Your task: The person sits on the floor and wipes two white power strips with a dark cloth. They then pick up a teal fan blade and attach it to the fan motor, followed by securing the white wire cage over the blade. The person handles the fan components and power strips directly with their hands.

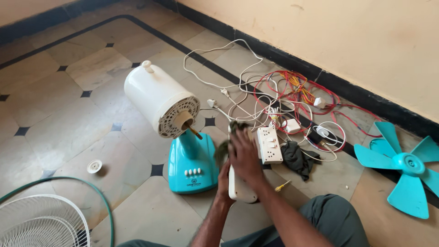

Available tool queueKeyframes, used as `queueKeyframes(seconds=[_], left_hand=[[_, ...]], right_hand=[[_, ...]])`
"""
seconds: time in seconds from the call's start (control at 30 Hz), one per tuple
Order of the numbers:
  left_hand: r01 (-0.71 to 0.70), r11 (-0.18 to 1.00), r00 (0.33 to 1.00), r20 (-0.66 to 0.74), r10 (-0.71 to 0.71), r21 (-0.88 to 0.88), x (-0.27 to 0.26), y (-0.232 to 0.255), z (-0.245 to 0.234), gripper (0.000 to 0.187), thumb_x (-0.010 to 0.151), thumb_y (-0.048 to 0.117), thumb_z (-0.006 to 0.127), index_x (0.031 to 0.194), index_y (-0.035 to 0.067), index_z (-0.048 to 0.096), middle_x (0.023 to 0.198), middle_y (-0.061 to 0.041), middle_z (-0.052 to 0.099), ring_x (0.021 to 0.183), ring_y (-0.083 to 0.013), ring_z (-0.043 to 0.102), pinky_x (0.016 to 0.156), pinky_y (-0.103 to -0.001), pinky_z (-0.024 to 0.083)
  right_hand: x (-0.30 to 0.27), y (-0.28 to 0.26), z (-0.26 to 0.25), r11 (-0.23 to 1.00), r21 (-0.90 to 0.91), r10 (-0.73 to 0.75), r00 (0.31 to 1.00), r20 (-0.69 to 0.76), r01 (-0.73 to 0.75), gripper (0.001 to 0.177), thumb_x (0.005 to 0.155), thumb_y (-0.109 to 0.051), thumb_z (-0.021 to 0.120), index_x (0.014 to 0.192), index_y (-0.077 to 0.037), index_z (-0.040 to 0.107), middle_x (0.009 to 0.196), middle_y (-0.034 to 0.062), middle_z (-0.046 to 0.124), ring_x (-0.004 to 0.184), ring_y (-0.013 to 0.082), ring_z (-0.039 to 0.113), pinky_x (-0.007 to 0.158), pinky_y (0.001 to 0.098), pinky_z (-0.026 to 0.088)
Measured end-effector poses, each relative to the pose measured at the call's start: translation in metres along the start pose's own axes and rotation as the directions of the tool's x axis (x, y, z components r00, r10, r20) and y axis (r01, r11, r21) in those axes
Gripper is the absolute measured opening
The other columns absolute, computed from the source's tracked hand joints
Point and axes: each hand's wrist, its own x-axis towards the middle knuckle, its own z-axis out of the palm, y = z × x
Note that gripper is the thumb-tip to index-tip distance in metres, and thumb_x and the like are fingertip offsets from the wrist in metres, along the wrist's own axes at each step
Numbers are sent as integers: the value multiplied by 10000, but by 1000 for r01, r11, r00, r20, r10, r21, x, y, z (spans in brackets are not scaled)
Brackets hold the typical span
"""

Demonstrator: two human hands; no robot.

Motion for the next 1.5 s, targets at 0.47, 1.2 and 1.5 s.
queueKeyframes(seconds=[0.47,1.2,1.5], left_hand=[[-81,994,996,-37,79,-77,3,18,-2,543,1069,439,392,1429,59,535,1267,-113,675,1141,-242,673,976,-385,561],[-197,646,975,79,208,737,-18,17,59,761,1030,554,346,1661,232,68,1733,-93,130,1584,-263,161,1254,-426,190],[-209,512,961,79,264,833,-10,6,40,767,1046,462,463,1672,196,111,1721,-147,201,1564,-279,213,1238,-418,230]], right_hand=[[-27,22,8,909,160,370,922,109,-384,394,1059,-252,462,1356,-18,573,1420,200,600,1266,403,595,1085,457,471],[78,59,28,908,196,354,928,113,-370,645,839,-329,695,1455,-209,546,1330,199,642,1177,354,659,989,423,532],[75,108,39,880,392,236,963,127,-268,432,959,-431,646,1188,-77,742,1003,116,770,896,203,722,811,360,567]])
